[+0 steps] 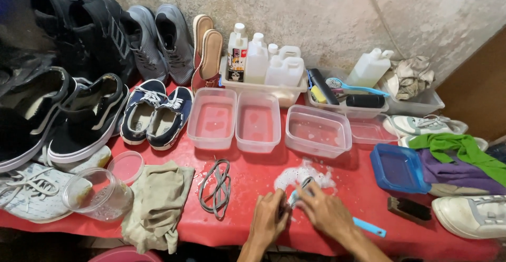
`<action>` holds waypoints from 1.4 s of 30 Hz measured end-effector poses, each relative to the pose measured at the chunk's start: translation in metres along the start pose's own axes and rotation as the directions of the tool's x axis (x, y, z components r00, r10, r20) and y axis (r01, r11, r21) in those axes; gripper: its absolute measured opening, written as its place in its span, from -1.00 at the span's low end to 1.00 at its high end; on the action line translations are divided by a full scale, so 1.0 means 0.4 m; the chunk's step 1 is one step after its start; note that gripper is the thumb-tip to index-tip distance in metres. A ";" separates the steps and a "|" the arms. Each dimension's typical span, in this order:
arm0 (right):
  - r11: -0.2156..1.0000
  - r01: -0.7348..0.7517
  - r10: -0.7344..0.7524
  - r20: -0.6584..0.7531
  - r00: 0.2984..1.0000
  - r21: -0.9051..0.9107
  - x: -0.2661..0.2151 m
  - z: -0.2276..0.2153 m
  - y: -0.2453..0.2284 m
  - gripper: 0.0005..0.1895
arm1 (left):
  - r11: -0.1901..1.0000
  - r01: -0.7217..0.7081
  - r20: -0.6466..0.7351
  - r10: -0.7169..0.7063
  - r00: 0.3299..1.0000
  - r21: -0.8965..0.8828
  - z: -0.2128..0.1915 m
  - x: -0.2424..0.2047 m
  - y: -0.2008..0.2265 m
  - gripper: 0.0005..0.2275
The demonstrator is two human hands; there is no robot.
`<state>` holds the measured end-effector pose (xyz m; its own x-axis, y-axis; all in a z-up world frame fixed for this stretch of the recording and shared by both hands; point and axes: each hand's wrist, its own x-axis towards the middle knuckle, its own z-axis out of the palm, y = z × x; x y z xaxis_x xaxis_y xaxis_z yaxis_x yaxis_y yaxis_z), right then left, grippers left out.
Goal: The person scrubs a pair of grey shoelaces with a blue toothbrush and soapy water on a red table. They repeatedly scrub and rinse the laces using a small brush and water from nearby containers.
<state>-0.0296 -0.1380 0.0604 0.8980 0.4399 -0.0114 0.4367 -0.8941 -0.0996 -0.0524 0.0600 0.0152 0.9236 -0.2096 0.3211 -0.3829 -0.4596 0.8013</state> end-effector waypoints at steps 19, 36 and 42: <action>0.997 0.061 -0.063 0.045 0.997 0.036 0.029 -0.017 0.034 -0.42 | 0.999 0.031 0.044 -0.032 0.998 0.024 0.013 -0.001 -0.012 -0.85; 0.996 0.070 -0.074 0.086 0.993 0.052 0.031 -0.073 -0.027 -0.59 | 1.000 0.007 0.009 -0.007 1.000 -0.004 -0.008 0.000 0.016 -0.78; 0.972 -0.219 0.226 0.086 0.970 -0.078 0.061 -0.116 0.095 -0.57 | 0.996 -0.084 -0.047 0.085 0.995 0.016 0.022 -0.002 -0.043 -0.79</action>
<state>0.0113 -0.1652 0.1025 0.9654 0.2321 -0.1187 0.2318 -0.9726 -0.0163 -0.0466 0.0606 -0.0034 0.8878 -0.2073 0.4110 -0.4594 -0.4540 0.7634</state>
